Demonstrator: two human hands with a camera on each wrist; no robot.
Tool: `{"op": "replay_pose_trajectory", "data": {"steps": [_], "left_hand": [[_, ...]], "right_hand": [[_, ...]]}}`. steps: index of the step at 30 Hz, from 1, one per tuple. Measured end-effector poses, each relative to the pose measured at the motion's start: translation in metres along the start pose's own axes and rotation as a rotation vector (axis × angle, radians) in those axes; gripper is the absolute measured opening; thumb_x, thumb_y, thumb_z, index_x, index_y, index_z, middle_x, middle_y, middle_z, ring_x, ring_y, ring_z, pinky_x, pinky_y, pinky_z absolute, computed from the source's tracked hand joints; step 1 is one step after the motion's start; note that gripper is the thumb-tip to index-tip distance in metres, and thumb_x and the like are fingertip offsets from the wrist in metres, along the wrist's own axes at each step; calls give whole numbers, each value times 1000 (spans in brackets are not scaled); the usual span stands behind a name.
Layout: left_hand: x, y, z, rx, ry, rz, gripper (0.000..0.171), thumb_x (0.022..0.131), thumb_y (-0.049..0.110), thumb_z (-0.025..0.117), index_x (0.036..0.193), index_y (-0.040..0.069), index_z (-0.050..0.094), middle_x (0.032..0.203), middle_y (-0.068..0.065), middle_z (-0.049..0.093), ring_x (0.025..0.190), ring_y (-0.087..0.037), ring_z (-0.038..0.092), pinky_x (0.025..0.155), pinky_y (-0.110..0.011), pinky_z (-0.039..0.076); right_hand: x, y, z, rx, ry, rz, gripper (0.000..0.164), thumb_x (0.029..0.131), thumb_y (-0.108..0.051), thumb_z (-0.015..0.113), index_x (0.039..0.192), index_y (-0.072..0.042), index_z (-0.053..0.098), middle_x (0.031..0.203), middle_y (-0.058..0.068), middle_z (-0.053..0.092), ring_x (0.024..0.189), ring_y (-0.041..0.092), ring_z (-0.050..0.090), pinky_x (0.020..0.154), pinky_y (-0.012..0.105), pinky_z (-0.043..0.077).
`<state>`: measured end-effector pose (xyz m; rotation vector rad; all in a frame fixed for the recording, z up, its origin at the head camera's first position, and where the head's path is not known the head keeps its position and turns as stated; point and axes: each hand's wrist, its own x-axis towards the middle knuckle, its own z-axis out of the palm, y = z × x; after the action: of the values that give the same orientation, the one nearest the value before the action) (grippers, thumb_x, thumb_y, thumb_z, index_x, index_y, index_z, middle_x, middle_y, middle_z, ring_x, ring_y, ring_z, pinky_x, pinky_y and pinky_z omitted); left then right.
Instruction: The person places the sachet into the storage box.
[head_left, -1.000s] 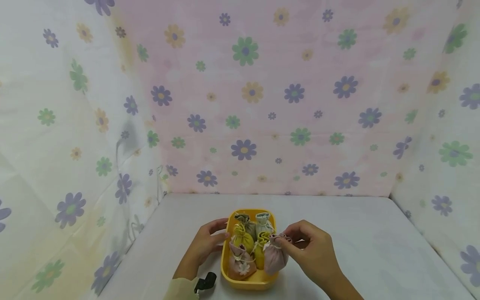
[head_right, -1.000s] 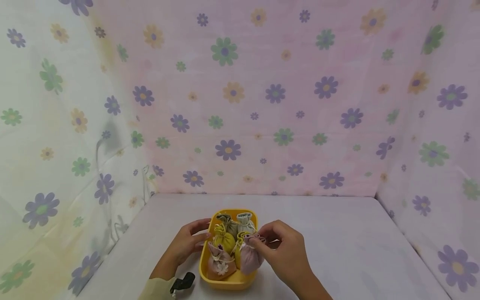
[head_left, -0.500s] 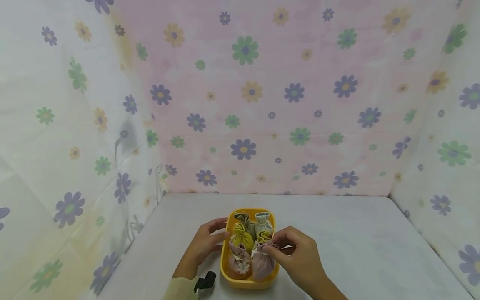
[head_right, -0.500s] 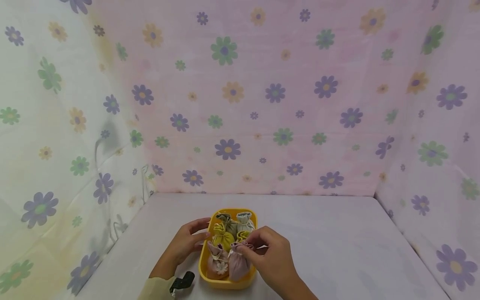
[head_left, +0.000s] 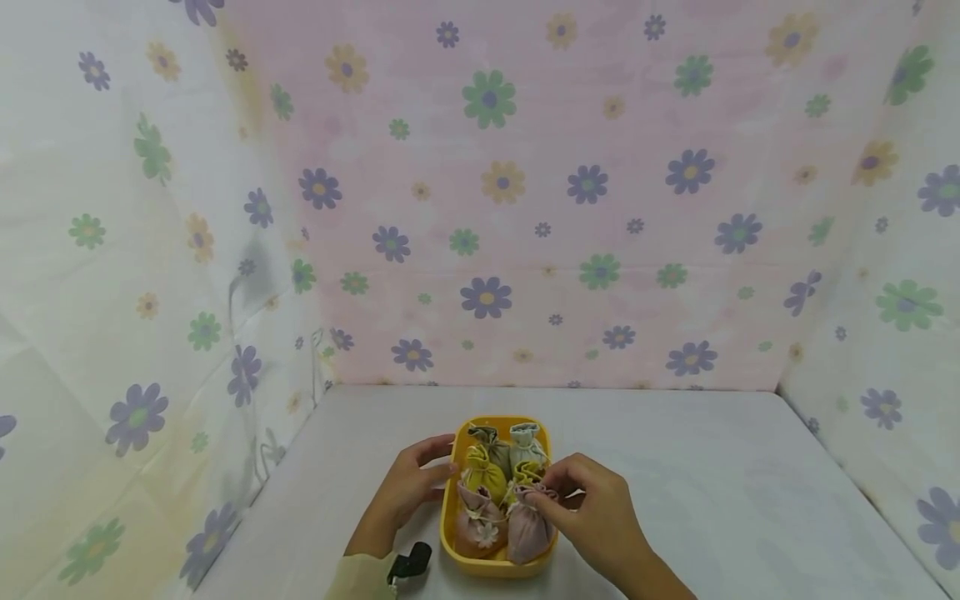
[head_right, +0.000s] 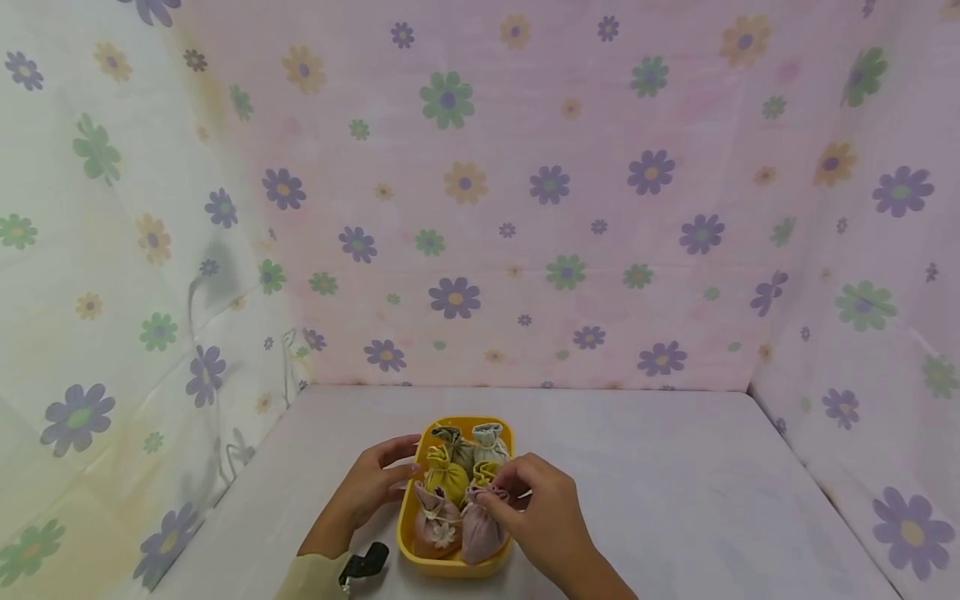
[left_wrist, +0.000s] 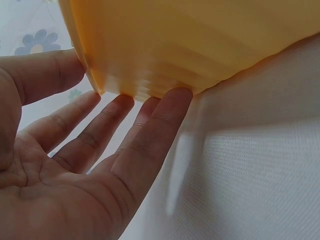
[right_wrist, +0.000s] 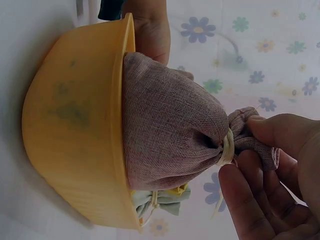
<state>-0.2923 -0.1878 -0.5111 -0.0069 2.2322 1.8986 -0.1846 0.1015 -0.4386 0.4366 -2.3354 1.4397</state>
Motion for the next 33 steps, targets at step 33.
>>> {"op": "replay_pose_trajectory", "data": {"steps": [33], "left_hand": [[-4, -1, -2, 7, -9, 18, 59, 93, 23, 78, 147, 15, 57, 151, -16, 55, 125, -30, 64, 88, -44, 64]], "right_hand": [[-4, 20, 9, -66, -311, 62, 18, 86, -31, 85, 89, -23, 69, 82, -11, 65, 70, 0, 63, 58, 22, 58]]}}
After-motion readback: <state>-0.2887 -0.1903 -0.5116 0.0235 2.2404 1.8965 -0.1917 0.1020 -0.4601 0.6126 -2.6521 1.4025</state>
